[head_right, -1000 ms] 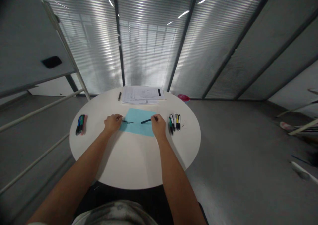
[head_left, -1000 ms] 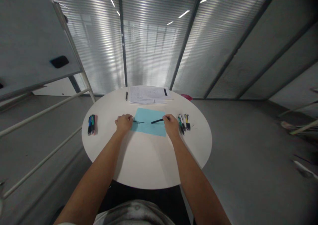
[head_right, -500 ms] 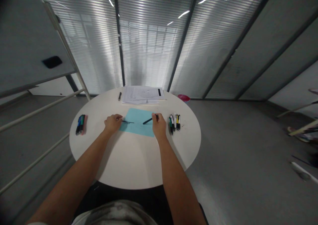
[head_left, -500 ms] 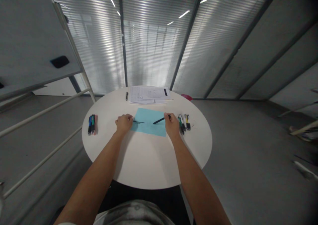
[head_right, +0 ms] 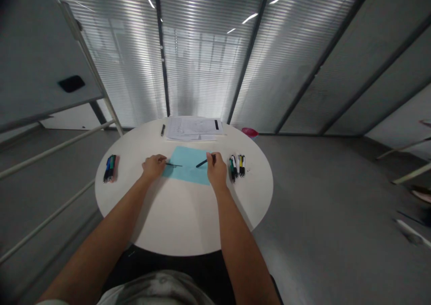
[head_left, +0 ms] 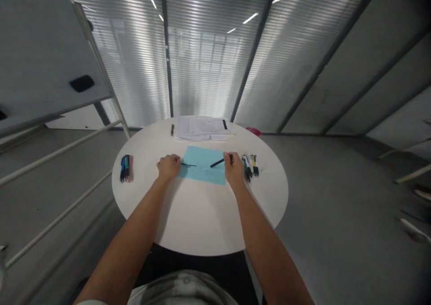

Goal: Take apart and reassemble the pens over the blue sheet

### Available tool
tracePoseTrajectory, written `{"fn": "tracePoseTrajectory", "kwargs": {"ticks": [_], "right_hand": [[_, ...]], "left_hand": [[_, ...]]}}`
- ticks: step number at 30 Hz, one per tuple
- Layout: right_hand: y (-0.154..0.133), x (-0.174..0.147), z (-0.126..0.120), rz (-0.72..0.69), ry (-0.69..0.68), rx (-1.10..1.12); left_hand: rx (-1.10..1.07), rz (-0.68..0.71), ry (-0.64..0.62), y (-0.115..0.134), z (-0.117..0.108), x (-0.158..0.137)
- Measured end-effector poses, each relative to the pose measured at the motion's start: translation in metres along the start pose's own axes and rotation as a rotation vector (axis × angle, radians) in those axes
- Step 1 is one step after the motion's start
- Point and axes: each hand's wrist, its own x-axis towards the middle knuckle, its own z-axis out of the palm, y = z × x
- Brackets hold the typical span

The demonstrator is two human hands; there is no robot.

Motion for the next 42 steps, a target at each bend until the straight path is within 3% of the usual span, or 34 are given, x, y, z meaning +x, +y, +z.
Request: {"fn": "tracePoseTrajectory", "kwargs": {"ticks": [4,7,12,19,24,30,42], "right_hand": [[0.006,0.002,0.001,0.041,0.106,0.063],[0.01,0.003,0.004,0.092,0.019,0.097],[0.012,-0.001,0.011,0.027,-0.101,-0.15],[0.02,-0.004,0.014,-0.051,-0.231,-0.437],[0.026,-0.006,0.013,-0.011,-0.291,-0.5],[0.031,-0.005,0.013,-0.029,-0.331,-0.496],[0.034,-0.002,0.01,-0.029,-0.258,-0.44]], "left_hand": [[-0.003,-0.012,-0.01,0.0,0.0,0.0],[-0.004,-0.004,-0.013,0.001,-0.002,-0.001],[-0.013,-0.002,-0.017,0.003,-0.005,-0.003],[-0.055,-0.043,0.115,0.0,-0.014,-0.003],[0.059,-0.161,0.002,-0.013,-0.021,0.0],[0.04,-0.164,-0.096,-0.023,-0.021,0.005],[0.01,-0.165,-0.106,-0.017,-0.024,0.001]]}}
